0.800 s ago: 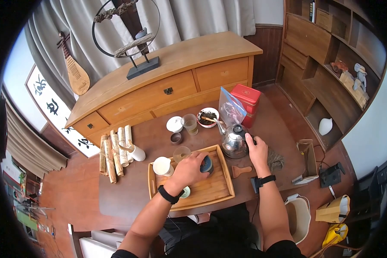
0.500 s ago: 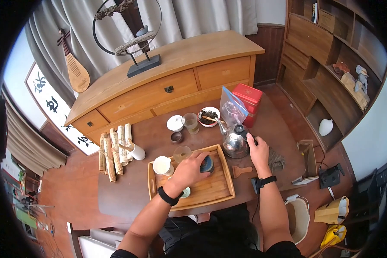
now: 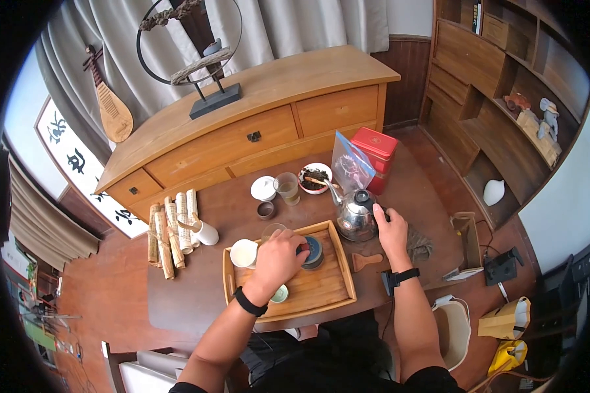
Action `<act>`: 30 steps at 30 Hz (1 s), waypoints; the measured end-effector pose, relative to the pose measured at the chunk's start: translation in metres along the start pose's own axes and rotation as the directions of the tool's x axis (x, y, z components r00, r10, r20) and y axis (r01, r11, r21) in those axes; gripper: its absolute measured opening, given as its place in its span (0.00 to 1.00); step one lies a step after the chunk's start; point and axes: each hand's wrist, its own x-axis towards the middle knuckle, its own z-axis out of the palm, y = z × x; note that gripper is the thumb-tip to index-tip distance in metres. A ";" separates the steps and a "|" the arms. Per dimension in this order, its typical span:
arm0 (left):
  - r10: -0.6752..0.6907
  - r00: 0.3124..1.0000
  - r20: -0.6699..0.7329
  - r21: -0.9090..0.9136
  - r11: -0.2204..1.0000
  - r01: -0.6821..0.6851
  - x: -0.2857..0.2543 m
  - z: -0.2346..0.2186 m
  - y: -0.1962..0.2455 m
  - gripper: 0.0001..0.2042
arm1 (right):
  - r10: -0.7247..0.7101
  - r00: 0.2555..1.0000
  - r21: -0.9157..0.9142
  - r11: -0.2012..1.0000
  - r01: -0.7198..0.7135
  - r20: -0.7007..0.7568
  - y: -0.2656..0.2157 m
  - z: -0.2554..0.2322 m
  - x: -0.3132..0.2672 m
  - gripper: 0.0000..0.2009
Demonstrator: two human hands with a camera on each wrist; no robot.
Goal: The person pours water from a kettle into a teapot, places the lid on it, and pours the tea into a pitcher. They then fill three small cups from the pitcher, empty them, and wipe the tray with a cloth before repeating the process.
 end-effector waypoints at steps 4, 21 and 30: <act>0.005 0.999 -0.045 -0.081 0.997 -0.009 0.006 -0.010 0.003 0.08 | 0.006 1.000 -0.023 1.000 -0.006 0.011 0.005 0.000 0.001 0.35; -0.570 0.783 0.249 -0.901 0.161 0.403 -0.166 -0.031 -0.041 0.10 | 0.138 0.955 0.458 0.854 -0.249 0.262 -0.010 -0.036 -0.004 0.27; -0.616 0.754 0.227 -0.930 0.093 0.356 -0.183 -0.033 -0.038 0.08 | 0.117 0.886 0.321 0.904 -0.281 0.448 -0.064 -0.122 -0.032 0.21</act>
